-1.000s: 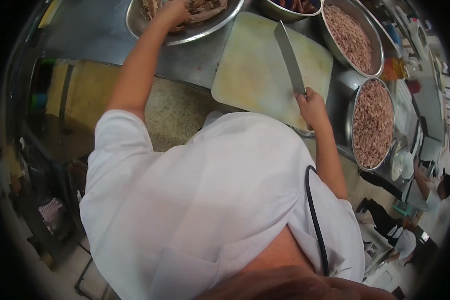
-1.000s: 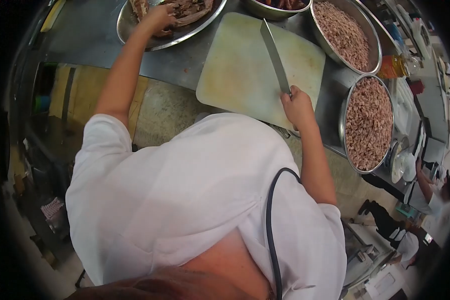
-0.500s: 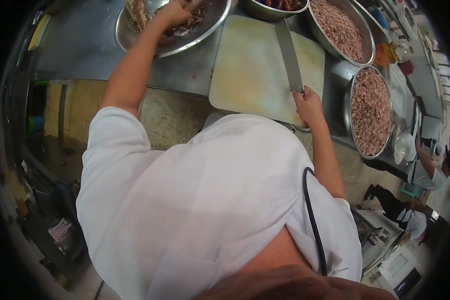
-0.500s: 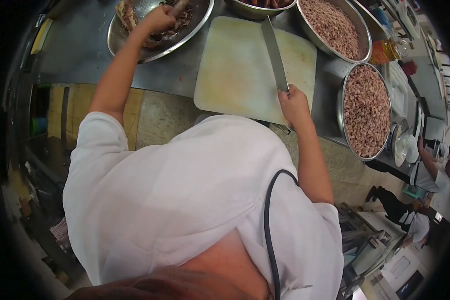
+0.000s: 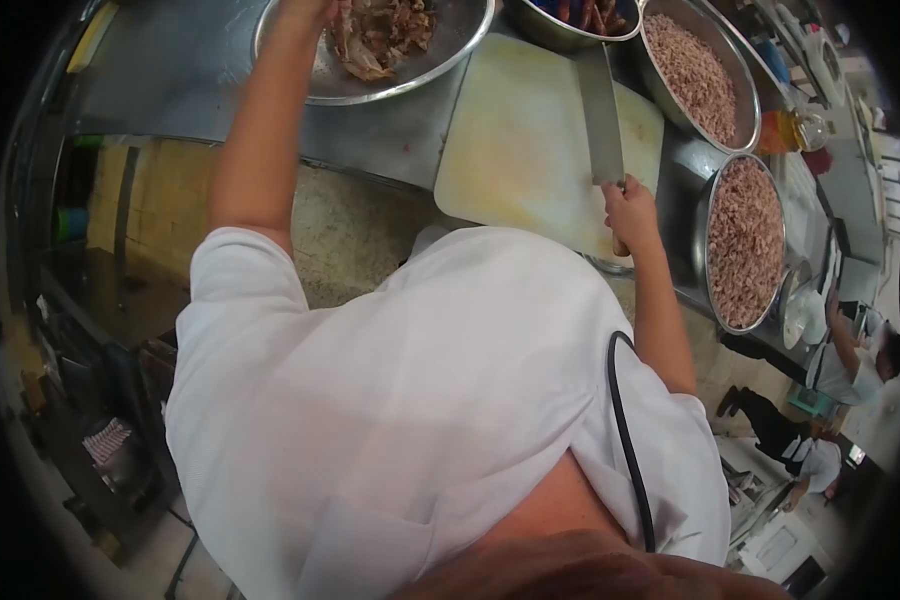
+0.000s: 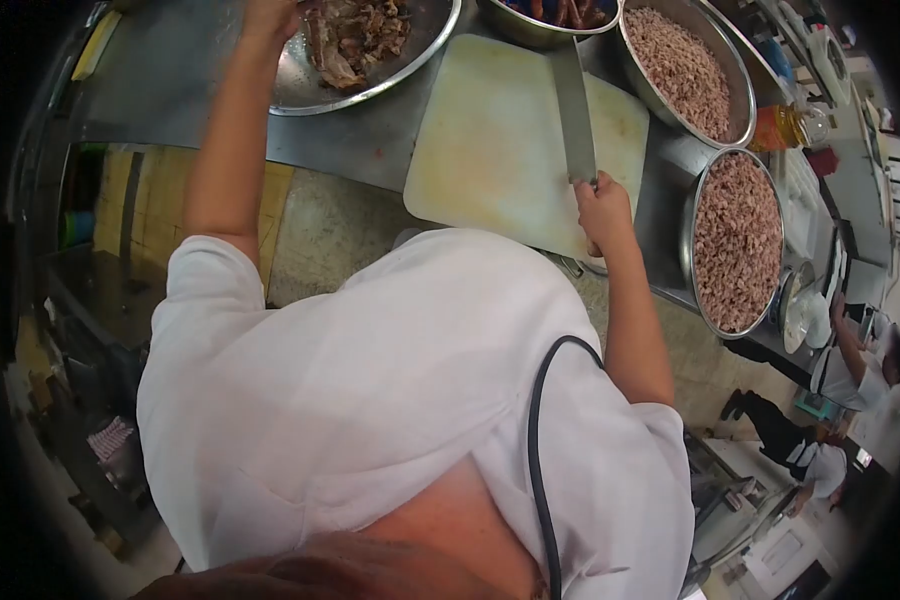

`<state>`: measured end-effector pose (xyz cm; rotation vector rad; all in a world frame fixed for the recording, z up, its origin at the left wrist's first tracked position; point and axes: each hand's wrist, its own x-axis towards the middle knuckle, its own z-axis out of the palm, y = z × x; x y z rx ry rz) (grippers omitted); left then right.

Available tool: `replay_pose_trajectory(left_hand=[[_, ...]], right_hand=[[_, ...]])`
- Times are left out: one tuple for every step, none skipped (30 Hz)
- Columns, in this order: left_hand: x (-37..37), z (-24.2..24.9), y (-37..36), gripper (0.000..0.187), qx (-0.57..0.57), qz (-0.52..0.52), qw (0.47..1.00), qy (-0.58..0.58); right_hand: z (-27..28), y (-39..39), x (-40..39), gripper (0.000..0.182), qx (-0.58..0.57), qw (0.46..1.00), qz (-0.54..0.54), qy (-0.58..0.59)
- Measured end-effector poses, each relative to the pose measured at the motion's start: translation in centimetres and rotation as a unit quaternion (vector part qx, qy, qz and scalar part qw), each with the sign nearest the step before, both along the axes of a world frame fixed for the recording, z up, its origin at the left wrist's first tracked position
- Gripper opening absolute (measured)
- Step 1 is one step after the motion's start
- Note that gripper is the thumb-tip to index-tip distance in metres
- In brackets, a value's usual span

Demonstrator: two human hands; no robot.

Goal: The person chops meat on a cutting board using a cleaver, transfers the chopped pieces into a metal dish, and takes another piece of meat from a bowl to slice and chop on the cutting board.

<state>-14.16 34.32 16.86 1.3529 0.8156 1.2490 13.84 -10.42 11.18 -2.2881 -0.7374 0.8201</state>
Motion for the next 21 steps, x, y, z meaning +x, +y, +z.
replay_pose_trajectory(left_hand=[[0.3,0.4,-0.5,0.005,0.005,-0.073,0.995,-0.072],[0.7,0.7,-1.1,0.005,0.010,-0.146,0.979,-0.143],[0.8,1.3,-1.6,0.005,-0.018,-0.066,0.994,-0.086],[1.1,1.8,-2.0,0.005,-0.017,-0.067,0.994,-0.087],[1.3,2.3,-2.4,0.004,-0.001,-0.063,0.995,-0.079],[1.6,3.0,-2.8,0.004,0.016,-0.058,0.996,-0.070],[1.7,4.0,-3.7,0.004,0.020,-0.058,0.996,-0.071],[1.8,5.1,-4.8,0.008,0.039,-0.045,0.998,0.010],[2.0,5.9,-6.0,0.012,0.056,-0.032,0.994,0.090],[2.6,6.4,-6.9,0.012,0.060,-0.032,0.994,0.089],[3.3,6.9,-7.9,0.016,0.089,-0.045,0.992,0.072],[4.0,7.4,-9.1,0.020,0.118,-0.059,0.990,0.055],[4.5,8.9,-11.3,0.025,0.134,-0.050,0.983,0.113],[5.3,9.3,-12.9,0.025,0.137,-0.051,0.983,0.113],[6.2,9.7,-14.3,0.026,0.137,-0.078,0.971,0.177],[7.2,10.0,-16.1,0.027,0.134,-0.105,0.955,0.241],[8.4,10.5,-18.7,0.028,0.111,-0.139,0.940,0.290],[9.9,10.8,-20.9,0.030,0.085,-0.172,0.922,0.337],[11.6,8.7,-21.9,0.030,0.176,-0.178,0.901,0.355],[13.4,5.3,-22.8,0.030,0.265,-0.183,0.871,0.370],[15.5,2.5,-24.2,0.030,0.278,-0.169,0.834,0.445]], right_hand=[[-0.5,0.0,0.2,0.027,-0.009,0.999,0.031,-0.025],[-0.8,-0.2,0.3,0.028,-0.019,0.997,0.062,-0.050],[-1.1,-0.4,0.1,0.028,-0.019,0.997,0.061,-0.050],[-0.6,-0.2,-0.7,0.029,-0.024,0.994,0.076,-0.077],[-0.1,-0.1,-1.1,0.029,-0.028,0.990,0.091,-0.104],[-0.3,-0.1,-1.0,0.029,-0.025,0.990,0.092,-0.106],[-0.9,-0.1,-0.8,0.028,-0.040,0.983,0.113,-0.136],[-1.3,-0.2,-0.8,0.027,-0.055,0.976,0.132,-0.165],[-1.3,-0.2,-0.9,0.027,-0.052,0.976,0.132,-0.166],[-1.3,-0.3,-1.0,0.027,-0.037,0.973,0.148,-0.171],[-1.2,-0.5,-1.0,0.027,-0.022,0.971,0.163,-0.176],[-1.2,-0.6,-0.8,0.027,-0.019,0.970,0.162,-0.177],[-1.3,-0.7,-0.5,0.027,-0.016,0.970,0.173,-0.172],[-1.4,-0.9,-0.1,0.027,-0.013,0.969,0.183,-0.166],[-1.4,-1.2,0.4,0.027,-0.011,0.970,0.179,-0.166],[-1.4,-1.5,1.0,0.027,0.010,0.974,0.172,-0.145],[-1.4,-2.0,1.5,0.027,0.031,0.978,0.165,-0.123],[-1.3,-2.4,2.0,0.027,0.029,0.979,0.163,-0.121],[-1.0,-2.9,2.3,0.028,0.035,0.994,0.100,-0.016],[-0.5,-3.5,2.6,0.028,0.039,0.995,0.035,0.088],[0.3,-4.4,2.8,0.029,0.036,0.994,0.017,0.102]])
